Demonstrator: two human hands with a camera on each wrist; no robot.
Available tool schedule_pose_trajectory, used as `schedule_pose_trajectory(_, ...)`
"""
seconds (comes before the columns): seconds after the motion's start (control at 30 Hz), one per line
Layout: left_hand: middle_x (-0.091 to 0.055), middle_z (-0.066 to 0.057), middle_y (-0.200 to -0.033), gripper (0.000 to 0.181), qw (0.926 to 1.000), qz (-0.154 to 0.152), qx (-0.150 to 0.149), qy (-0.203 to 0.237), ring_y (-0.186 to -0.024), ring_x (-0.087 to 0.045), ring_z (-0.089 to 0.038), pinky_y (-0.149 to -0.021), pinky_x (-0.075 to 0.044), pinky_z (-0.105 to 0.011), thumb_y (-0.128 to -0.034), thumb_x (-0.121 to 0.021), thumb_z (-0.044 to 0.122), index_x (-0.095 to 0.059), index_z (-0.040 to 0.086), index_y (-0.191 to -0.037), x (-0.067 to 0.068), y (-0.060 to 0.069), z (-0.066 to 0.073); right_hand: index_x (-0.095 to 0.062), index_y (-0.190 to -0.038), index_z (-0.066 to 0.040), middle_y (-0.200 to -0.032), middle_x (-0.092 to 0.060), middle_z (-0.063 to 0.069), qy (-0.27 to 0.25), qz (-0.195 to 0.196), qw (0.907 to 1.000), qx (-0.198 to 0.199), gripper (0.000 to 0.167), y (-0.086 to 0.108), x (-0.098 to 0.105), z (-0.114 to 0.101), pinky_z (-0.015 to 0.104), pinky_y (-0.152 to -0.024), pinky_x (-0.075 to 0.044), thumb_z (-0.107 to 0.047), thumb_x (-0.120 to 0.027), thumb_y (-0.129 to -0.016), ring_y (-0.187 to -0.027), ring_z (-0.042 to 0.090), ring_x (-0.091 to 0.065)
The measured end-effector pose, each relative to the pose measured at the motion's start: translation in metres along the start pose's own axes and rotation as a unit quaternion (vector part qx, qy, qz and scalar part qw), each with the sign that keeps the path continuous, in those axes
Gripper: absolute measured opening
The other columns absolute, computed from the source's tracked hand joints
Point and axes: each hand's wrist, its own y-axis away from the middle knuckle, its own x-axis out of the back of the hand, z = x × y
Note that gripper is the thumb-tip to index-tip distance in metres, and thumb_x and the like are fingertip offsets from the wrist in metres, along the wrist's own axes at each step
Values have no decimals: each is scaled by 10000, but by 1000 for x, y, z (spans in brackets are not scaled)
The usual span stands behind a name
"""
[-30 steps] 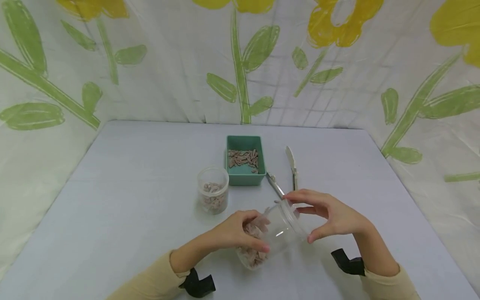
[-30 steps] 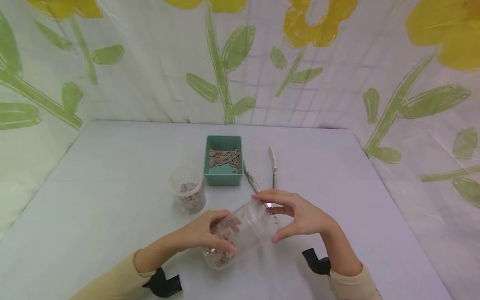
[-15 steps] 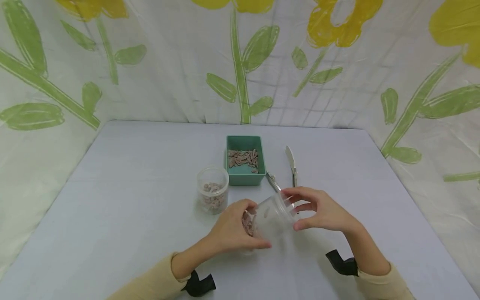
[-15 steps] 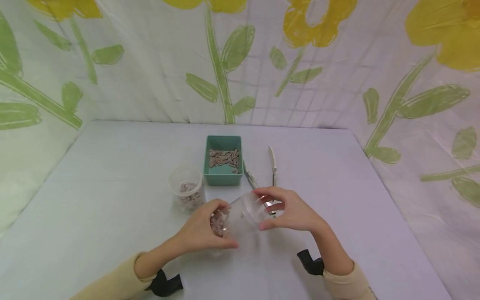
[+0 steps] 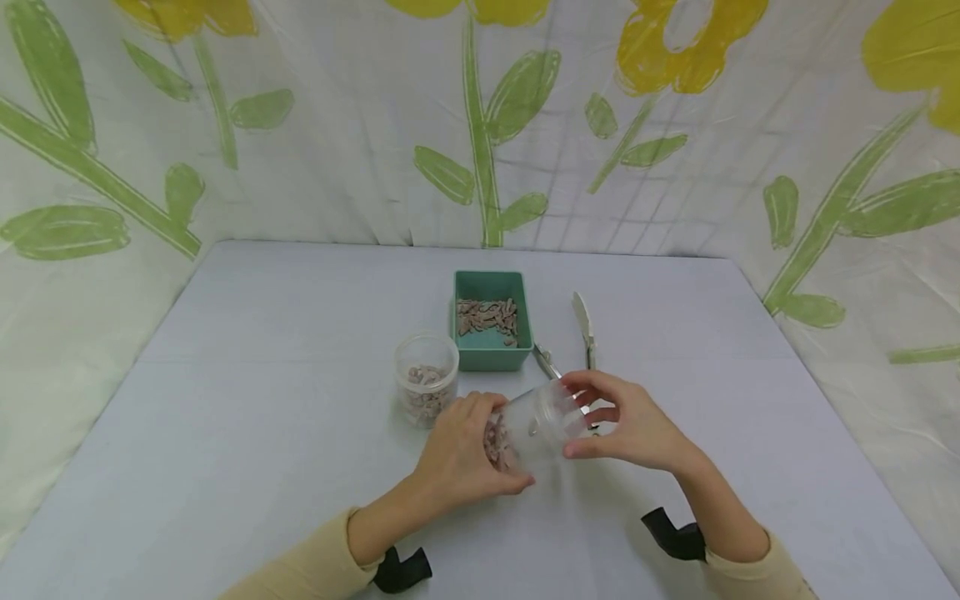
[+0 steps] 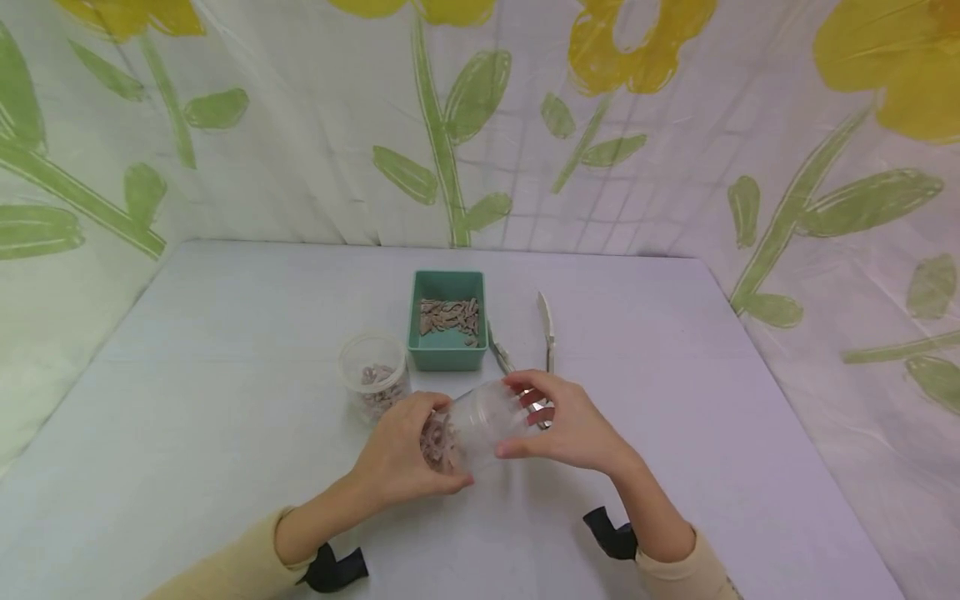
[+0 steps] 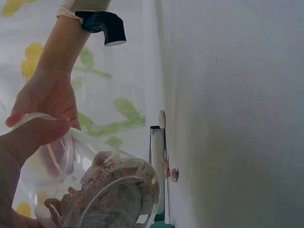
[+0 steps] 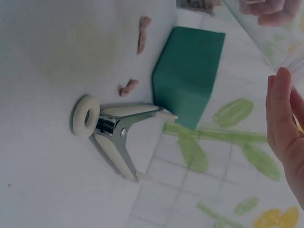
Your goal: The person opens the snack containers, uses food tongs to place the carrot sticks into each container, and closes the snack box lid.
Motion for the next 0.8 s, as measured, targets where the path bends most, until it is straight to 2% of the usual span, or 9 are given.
schedule_pose_trajectory(0.23, -587, -31, -959, 784, 9996, 203, -17, -206, -859, -536, -177, -758, -471, -383, -496, -916, 420, -571, 78, -1111, -2, -1, 0, -562, -1244, 63, -1103, -618, 119, 231, 436, 9987, 87, 660, 0, -6, -2, 296, -780, -555, -95, -873, -684, -935, 219, -575)
schedule_pose_trajectory(0.6, -490, -2, -842, 727, 9969, 584, -39, -524, -778, -493, -163, -694, -408, -350, -466, -906, 403, -548, 98, -1020, -11, -4, -3, -603, -1190, 45, -1060, -618, 115, 517, 1182, 9916, -21, 593, -6, -21, -8, 267, -740, -544, -80, -869, -675, -890, 221, -584)
schedule_pose_trajectory(0.8, -433, 13, -787, 693, 9930, 788, 53, -879, -729, -465, -151, -673, -395, -348, -462, -911, 392, -532, 108, -968, -17, -6, -3, -608, -1179, 46, -1074, -619, 114, 671, 1477, 9861, -345, 606, -9, -30, -12, 270, -732, -531, -123, -883, -666, -863, 204, -587)
